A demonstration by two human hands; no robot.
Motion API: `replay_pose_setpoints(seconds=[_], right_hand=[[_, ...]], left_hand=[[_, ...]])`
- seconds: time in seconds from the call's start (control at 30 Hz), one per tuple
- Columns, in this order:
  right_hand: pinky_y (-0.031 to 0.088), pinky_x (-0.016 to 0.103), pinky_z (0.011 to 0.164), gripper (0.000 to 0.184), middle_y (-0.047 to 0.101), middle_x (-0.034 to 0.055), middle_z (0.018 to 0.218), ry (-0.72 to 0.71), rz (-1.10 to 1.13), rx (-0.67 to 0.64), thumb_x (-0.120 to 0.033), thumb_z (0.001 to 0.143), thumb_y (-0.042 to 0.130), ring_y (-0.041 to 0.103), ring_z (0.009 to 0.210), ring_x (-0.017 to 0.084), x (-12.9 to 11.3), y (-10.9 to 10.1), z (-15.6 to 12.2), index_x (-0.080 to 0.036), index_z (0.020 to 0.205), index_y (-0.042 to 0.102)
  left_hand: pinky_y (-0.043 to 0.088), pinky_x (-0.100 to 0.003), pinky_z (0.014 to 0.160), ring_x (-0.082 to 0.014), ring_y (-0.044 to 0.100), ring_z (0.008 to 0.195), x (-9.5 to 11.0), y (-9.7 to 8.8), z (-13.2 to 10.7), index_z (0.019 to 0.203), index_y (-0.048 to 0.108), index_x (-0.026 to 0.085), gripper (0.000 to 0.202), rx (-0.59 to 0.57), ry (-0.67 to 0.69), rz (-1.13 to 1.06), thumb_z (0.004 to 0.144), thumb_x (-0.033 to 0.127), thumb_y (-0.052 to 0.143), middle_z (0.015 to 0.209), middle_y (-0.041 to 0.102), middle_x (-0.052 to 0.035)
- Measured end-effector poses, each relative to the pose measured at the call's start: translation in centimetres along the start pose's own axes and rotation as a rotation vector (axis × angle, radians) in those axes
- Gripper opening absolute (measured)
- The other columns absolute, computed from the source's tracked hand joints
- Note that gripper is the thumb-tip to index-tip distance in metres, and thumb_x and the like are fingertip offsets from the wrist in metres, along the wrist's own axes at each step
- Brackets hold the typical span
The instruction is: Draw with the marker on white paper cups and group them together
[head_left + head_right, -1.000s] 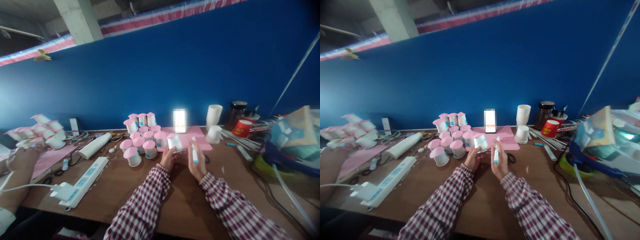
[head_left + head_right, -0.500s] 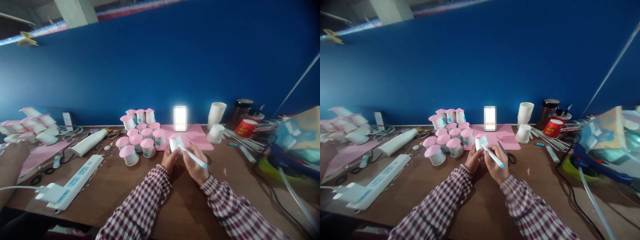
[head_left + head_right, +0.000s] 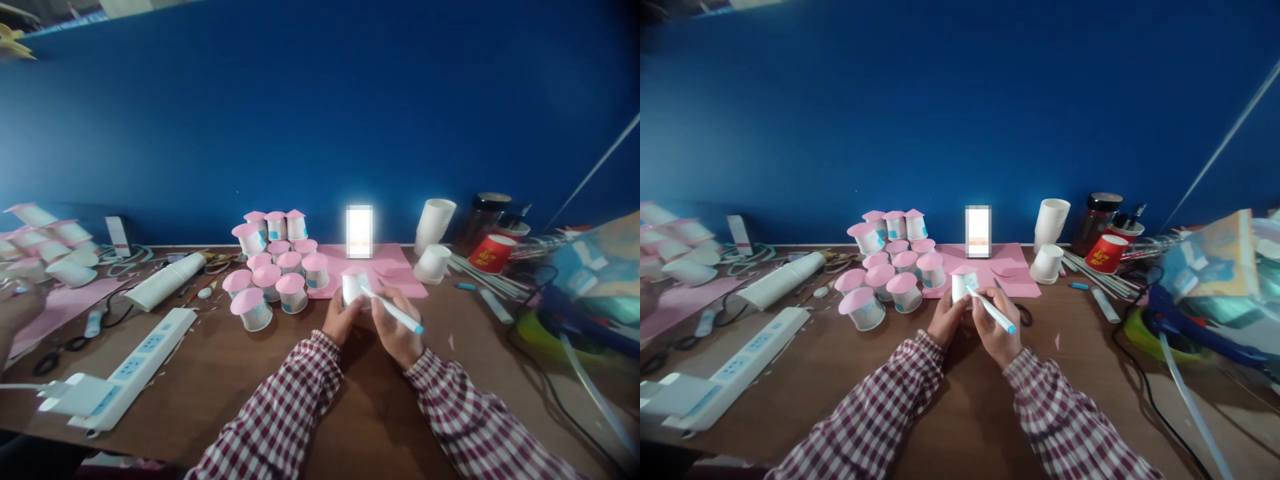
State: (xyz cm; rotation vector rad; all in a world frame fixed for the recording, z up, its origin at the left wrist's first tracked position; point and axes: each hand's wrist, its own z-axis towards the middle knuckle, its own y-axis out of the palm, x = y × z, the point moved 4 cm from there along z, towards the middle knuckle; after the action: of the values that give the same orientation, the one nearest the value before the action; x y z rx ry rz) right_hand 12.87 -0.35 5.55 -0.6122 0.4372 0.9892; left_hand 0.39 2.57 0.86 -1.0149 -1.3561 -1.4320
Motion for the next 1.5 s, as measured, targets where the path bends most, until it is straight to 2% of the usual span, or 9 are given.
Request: replay_pose_setpoints(seconds=[0.13,0.27,0.7,1.1,1.5], right_hand=[[0.053,0.023,0.064,0.009,0.065,0.0021,0.079,0.007,0.01,-0.017,-0.024,0.085,0.055,0.063,0.068,0.013,0.2,0.0,0.2,-0.019,0.091,0.057],[0.054,0.026,0.07,0.014,0.066,0.0046,0.089,0.017,0.049,-0.023,-0.024,0.086,0.053,0.065,0.077,0.015,0.3,0.0,0.4,-0.019,0.098,0.058],[0.051,0.025,0.063,0.01,0.058,0.0015,0.076,0.09,0.028,-0.025,-0.028,0.084,0.055,0.058,0.067,0.013,0.7,0.0,0.4,-0.018,0.086,0.053],[0.053,0.028,0.065,0.012,0.062,0.0046,0.081,0.112,0.085,-0.028,-0.028,0.086,0.051,0.062,0.072,0.016,1.4,0.2,0.2,-0.018,0.091,0.056],[0.054,0.028,0.067,0.012,0.063,0.0045,0.081,0.107,0.057,-0.045,-0.028,0.087,0.051,0.062,0.071,0.015,1.5,0.1,0.3,-0.018,0.092,0.056]], left_hand=[[0.047,-0.03,0.075,-0.0175,0.058,0.082,0.1,0.1,0.0,0.102,0.057,0.012,0.041,-0.008,0.004,0.013,0.074,0.04,0.065,0.094,0.063,-0.0077],[0.047,-0.032,0.078,-0.0191,0.058,0.086,0.2,0.1,0.0,0.103,0.058,0.012,0.043,-0.001,0.019,0.048,0.072,0.04,0.067,0.096,0.064,-0.0092],[0.046,-0.033,0.081,-0.0203,0.057,0.088,0.4,0.0,0.0,0.104,0.059,0.013,0.042,-0.01,0.021,0.168,0.074,0.041,0.065,0.097,0.063,-0.0091],[0.046,-0.032,0.082,-0.0207,0.058,0.089,-0.1,0.0,0.0,0.108,0.057,0.013,0.046,-0.008,0.026,0.09,0.073,0.041,0.067,0.099,0.064,-0.0097],[0.045,-0.031,0.079,-0.0194,0.057,0.085,0.3,-0.1,0.1,0.101,0.06,0.013,0.038,0.002,0.033,0.151,0.072,0.037,0.066,0.094,0.063,-0.0077]])
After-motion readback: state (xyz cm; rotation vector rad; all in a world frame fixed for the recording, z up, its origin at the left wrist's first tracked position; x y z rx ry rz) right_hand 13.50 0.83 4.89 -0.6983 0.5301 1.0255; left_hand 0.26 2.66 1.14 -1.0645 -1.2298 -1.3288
